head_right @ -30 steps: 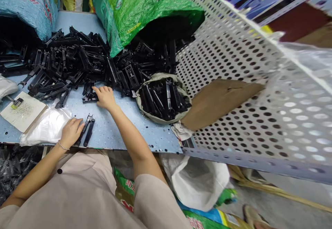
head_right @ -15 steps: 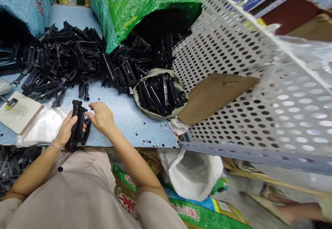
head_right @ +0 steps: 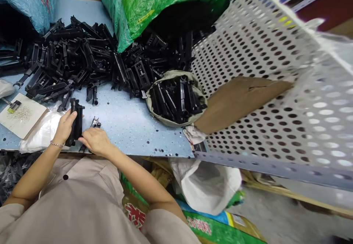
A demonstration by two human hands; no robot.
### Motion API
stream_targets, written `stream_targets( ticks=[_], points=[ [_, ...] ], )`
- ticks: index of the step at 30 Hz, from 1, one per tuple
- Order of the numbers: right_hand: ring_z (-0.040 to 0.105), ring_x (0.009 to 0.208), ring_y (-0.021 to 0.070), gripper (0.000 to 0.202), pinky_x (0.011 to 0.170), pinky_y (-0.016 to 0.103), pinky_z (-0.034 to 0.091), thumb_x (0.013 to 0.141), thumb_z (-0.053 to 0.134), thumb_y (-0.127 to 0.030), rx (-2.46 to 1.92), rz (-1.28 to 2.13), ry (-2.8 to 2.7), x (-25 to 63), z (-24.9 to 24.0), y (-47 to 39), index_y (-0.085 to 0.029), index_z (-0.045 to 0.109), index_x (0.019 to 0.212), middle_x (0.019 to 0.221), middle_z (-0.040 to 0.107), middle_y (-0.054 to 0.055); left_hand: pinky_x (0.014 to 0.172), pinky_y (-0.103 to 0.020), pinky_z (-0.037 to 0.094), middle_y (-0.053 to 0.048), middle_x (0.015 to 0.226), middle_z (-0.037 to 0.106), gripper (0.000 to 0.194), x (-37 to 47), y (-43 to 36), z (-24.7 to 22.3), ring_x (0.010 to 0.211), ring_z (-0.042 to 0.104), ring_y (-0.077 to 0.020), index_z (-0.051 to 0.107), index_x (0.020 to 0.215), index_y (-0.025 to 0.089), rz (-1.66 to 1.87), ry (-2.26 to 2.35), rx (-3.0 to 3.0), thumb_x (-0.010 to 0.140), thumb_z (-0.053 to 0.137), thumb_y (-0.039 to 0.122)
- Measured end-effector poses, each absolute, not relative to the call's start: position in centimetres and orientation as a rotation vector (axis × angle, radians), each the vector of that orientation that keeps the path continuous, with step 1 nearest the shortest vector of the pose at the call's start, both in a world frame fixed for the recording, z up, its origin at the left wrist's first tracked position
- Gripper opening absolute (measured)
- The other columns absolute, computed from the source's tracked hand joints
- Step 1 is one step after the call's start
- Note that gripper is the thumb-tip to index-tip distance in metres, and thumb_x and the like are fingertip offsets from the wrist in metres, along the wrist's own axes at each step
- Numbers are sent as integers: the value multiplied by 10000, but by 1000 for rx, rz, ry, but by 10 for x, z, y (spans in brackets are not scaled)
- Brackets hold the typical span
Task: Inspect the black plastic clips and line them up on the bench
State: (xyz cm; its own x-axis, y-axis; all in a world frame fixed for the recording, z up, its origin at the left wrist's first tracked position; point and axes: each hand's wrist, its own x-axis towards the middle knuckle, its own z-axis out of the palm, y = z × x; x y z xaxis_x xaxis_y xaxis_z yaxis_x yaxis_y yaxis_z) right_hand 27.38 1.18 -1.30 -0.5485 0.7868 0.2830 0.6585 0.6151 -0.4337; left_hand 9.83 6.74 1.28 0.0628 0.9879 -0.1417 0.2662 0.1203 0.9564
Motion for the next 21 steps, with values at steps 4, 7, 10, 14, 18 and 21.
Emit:
stream_targets(
  ticks=[4,7,10,14,18,21],
  points=[
    [611,922,221,445,778,306,424,1056,253,-457,-1673,490,-2111,277,-7,72,-181,602,1070,994,663,102,746,-323,476,-83,827,730,381,103,57,-7,815,688,-250,680,1136,192,464,1750,1742,987,420,428],
    [598,1096,321,516,868,390,449,987,461,-424,-2037,576,-1941,275,-10,131,-140,403,1414,1294,566,204,752,-325,478,-108,859,725,358,114,41,-23,847,688,-257,699,1096,192,303,1823,1896,980,453,427],
    [610,1033,300,518,853,394,474,920,526,-301,-1934,908,-1813,281,-17,160,-118,414,1391,1268,583,205,878,-355,485,-128,1023,700,324,117,37,-34,982,656,-255,719,1066,186,538,1682,1913,957,510,409],
    [518,622,116,289,544,228,447,909,551,-402,-1291,1606,-1160,298,-18,123,-168,543,1078,901,608,49,947,-377,495,-114,1097,678,420,116,57,-28,1001,645,-219,683,1142,184,961,1300,1269,905,577,514],
    [383,476,53,356,379,144,319,910,560,-536,-708,2193,-630,291,-10,45,-193,520,998,735,523,-28,929,-398,527,-123,1156,676,626,132,75,0,1009,671,-221,601,1237,179,1015,716,603,868,530,680],
    [528,541,85,439,450,178,437,893,573,-610,-704,2414,-792,283,-3,8,-186,528,1000,743,576,-2,806,-355,564,-72,1070,687,599,137,67,21,871,696,-191,521,1332,228,1020,625,584,880,567,619]
  ],
)
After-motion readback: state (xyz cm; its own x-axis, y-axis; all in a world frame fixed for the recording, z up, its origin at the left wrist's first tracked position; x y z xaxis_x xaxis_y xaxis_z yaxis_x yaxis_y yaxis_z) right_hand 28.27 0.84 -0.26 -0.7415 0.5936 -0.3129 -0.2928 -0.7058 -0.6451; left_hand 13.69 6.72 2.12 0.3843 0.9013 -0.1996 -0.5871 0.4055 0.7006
